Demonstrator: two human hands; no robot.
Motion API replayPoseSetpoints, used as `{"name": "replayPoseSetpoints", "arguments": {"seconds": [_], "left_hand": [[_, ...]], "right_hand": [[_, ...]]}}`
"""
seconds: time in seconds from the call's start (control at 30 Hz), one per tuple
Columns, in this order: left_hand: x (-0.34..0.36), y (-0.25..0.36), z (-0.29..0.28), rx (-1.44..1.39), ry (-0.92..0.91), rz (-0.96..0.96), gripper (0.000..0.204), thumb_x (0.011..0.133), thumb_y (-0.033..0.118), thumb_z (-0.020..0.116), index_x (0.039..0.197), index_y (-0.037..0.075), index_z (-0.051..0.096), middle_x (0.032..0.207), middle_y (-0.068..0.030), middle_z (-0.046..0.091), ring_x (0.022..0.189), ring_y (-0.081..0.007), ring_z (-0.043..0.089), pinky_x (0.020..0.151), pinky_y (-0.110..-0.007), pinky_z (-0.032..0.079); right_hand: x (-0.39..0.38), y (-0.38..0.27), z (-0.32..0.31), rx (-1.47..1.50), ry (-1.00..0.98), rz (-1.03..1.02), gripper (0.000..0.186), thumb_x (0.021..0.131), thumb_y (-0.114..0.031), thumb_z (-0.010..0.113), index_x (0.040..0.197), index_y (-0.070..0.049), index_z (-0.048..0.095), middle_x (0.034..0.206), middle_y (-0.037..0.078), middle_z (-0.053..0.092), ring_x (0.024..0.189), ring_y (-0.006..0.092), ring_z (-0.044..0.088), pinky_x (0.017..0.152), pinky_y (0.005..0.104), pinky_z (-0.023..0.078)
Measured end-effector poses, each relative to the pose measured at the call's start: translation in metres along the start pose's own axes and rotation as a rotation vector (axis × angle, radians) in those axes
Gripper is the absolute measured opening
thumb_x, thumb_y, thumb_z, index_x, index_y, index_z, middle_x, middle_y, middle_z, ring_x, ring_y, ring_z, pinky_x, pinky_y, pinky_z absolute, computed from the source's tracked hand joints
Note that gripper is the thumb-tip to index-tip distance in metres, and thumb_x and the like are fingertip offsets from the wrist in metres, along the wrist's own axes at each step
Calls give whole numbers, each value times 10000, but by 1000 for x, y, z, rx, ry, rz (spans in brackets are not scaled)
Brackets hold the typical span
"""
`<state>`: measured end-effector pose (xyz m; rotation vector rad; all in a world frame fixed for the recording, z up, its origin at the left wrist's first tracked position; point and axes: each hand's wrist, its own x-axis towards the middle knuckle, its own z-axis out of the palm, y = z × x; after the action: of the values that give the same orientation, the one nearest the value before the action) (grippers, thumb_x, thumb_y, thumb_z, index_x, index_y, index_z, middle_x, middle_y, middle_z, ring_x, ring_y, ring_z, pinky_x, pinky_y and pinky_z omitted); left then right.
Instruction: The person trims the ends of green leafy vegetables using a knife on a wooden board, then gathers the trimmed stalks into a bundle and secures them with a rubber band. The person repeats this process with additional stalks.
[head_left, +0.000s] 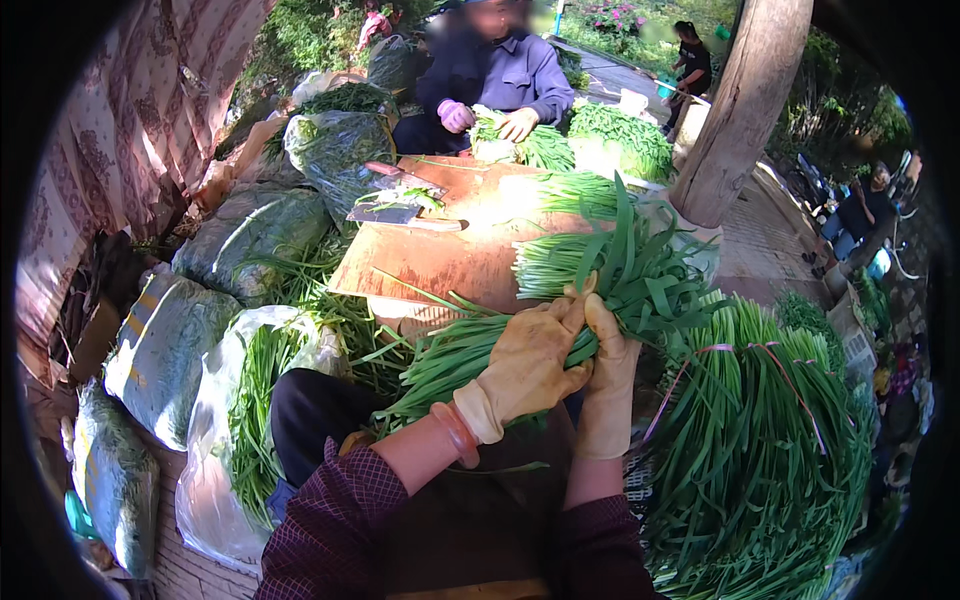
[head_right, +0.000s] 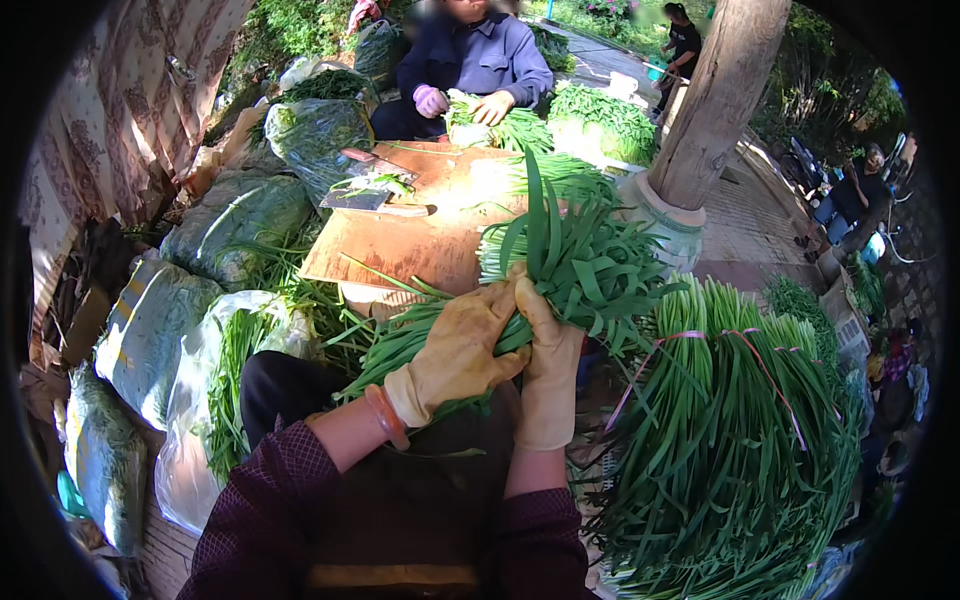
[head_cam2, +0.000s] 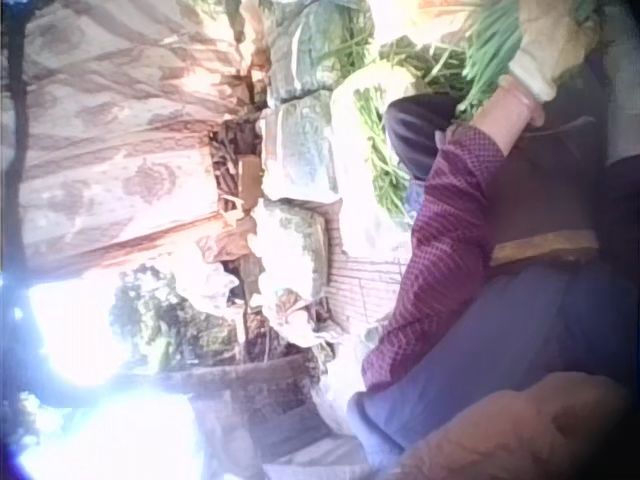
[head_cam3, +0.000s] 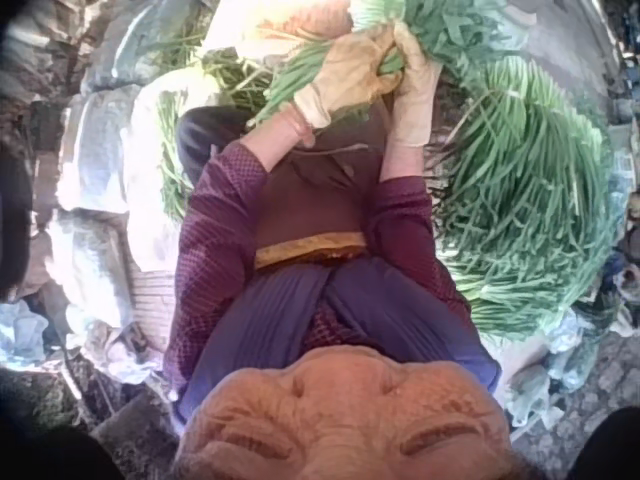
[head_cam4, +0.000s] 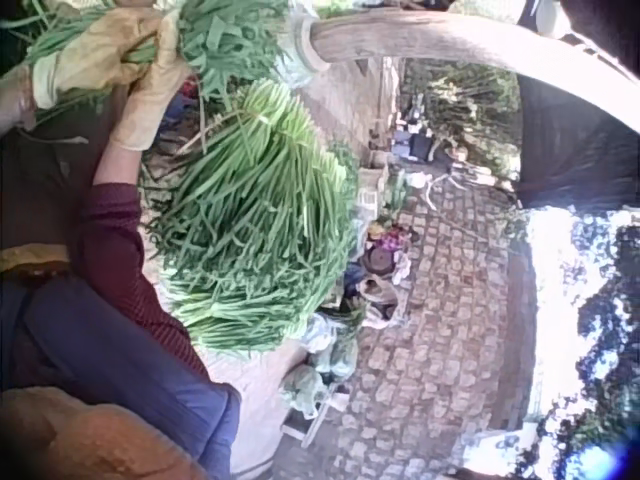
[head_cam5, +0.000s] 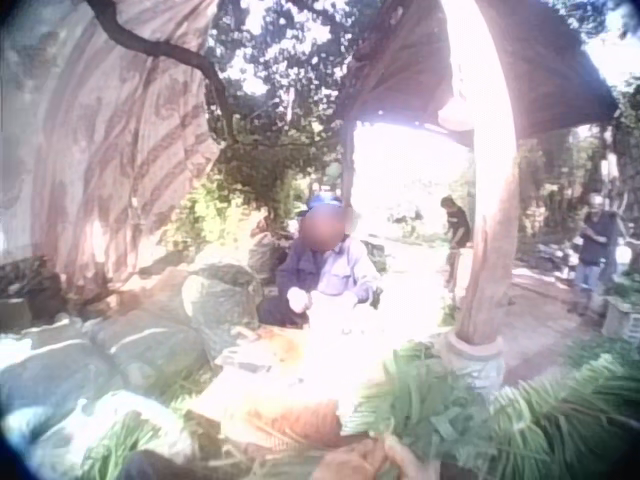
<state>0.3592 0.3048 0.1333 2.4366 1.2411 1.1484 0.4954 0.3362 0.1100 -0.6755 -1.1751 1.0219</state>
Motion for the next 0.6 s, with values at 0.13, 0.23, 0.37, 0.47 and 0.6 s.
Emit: {"name": "replayPoseSetpoints", "arguments": {"seconds": [0.13, 0.23, 0.37, 0.47, 0.6], "left_hand": [[-8, 0, 1, -105, 53, -34, 841, 788, 296, 716, 1499, 24, 358, 1264, -218, 567, 1188, -390, 532, 1045, -461, 400], [-13, -5, 7, -148, 33, -44, 845, 766, 288, 734, 1491, 34, 381, 1221, -191, 571, 1141, -385, 548, 1021, -466, 417], [-17, -10, 8, -184, 64, 13, 835, 767, 302, 745, 1486, 49, 405, 1246, -186, 561, 1136, -388, 548, 1012, -462, 427], [-29, -25, -11, -263, 105, 59, 831, 790, 364, 762, 1485, 60, 424, 1345, -199, 535, 1202, -385, 536, 1045, -452, 419], [-76, -75, -51, -608, 249, -61, 653, 864, 336, 773, 1407, 57, 541, 1377, -172, 588, 1288, -295, 546, 1095, -386, 409]], "right_hand": [[-2, -9, 12, 80, 70, -1, 413, 932, -155, 624, 1290, 38, 554, 1179, 141, 637, 1068, 240, 636, 947, 386, 532], [-3, -23, 16, 51, -45, -9, 508, 910, -251, 643, 1312, 47, 552, 1253, 166, 636, 1128, 276, 640, 999, 438, 507], [-5, -38, 24, -68, -76, 46, 457, 907, -230, 641, 1273, 36, 579, 1189, 144, 653, 1104, 260, 630, 1013, 428, 490], [-3, -43, 44, -86, -61, 24, 345, 900, -139, 670, 1211, 0, 615, 1088, 102, 669, 998, 222, 639, 914, 394, 525], [6, -58, 71, -104, 8, -15, 236, 933, -148, 662, 1124, -12, 635, 1010, 81, 661, 933, 173, 622, 854, 344, 523]]}}
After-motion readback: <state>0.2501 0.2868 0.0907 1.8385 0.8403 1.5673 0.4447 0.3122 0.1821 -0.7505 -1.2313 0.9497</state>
